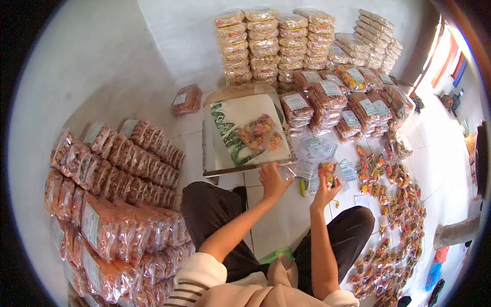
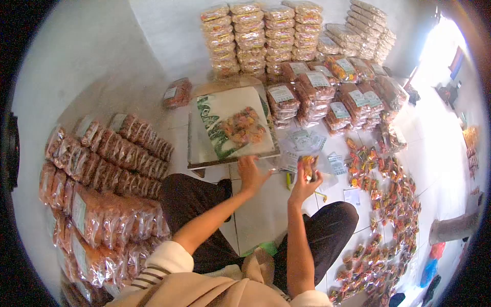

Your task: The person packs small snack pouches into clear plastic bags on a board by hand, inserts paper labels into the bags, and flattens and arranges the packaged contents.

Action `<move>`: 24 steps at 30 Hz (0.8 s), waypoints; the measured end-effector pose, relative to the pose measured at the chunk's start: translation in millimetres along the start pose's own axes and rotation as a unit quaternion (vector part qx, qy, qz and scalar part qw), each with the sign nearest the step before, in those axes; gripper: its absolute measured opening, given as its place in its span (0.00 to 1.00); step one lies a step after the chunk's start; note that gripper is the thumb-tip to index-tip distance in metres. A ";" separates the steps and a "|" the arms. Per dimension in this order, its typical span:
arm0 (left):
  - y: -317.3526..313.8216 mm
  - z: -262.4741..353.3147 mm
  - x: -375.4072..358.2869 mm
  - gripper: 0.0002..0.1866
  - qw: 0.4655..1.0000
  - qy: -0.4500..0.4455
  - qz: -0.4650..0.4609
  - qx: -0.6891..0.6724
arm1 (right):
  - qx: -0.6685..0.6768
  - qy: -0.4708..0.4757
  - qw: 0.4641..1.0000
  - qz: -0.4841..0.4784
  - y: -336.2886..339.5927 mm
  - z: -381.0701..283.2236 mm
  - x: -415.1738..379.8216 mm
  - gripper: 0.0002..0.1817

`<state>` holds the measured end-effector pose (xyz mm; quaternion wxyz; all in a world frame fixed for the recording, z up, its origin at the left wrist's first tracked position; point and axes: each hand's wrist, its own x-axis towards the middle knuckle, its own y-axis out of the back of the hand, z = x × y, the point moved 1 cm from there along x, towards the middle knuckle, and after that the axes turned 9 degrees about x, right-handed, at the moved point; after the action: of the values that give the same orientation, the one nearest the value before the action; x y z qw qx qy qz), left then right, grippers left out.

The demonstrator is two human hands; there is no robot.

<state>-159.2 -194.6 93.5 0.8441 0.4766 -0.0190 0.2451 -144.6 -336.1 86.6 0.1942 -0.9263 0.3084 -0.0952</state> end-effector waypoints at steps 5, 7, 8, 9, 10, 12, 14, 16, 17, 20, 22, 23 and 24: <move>-42.0 -21.8 -32.5 0.21 0.997 -0.020 0.029 0.064 | -0.063 -0.146 0.987 0.023 47.9 32.4 -42.5 0.28; -44.0 -25.2 -25.1 0.20 0.996 -0.019 0.050 0.071 | -0.055 -0.222 0.974 0.004 45.5 33.2 -47.7 0.27; -44.5 -27.2 -20.3 0.17 0.997 -0.043 0.039 0.049 | -0.012 -0.264 0.963 -0.048 41.2 34.0 -48.4 0.27; -43.5 -27.2 -15.3 0.15 0.997 -0.066 0.028 0.027 | 0.032 -0.305 0.946 -0.100 35.6 32.9 -50.3 0.26; -43.6 -26.5 -11.2 0.15 0.997 -0.068 0.027 0.029 | 0.047 -0.348 0.931 -0.105 28.2 27.7 -50.9 0.23; -46.2 -28.1 -5.1 0.10 0.999 -0.018 0.034 0.002 | 0.101 -0.410 0.897 -0.135 22.0 38.0 -40.8 0.21; -48.0 -34.4 -1.7 0.09 0.998 -0.021 0.054 -0.020 | 0.149 -0.471 0.854 -0.166 20.1 48.8 -37.1 0.20; -48.4 -39.7 2.9 0.08 0.996 -0.024 0.078 -0.042 | 0.038 -0.429 0.891 -0.140 17.5 56.4 -36.3 0.17; -49.5 -41.2 5.9 0.08 0.991 -0.016 0.072 -0.111 | 0.036 -0.433 0.890 -0.142 15.6 59.8 -39.3 0.17; -41.5 -34.1 10.0 0.08 0.983 -0.013 0.063 -0.170 | -0.042 -0.346 0.931 -0.110 13.0 68.0 -48.1 0.20; -35.4 -27.9 9.2 0.07 0.985 -0.017 0.058 -0.164 | -0.130 -0.322 0.925 -0.154 11.1 67.0 -51.5 0.23; -31.6 -25.2 8.7 0.08 0.985 -0.032 0.069 -0.152 | -0.132 -0.324 0.924 -0.155 9.3 67.2 -50.4 0.23; -30.9 -25.4 7.6 0.08 0.986 -0.047 0.079 -0.140 | -0.139 -0.284 0.937 -0.146 5.0 65.8 -46.3 0.25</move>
<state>-144.3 -184.1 57.2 0.8785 0.3617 -0.1301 0.2838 -164.4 -291.8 22.3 0.1273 -0.9673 0.1124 0.1885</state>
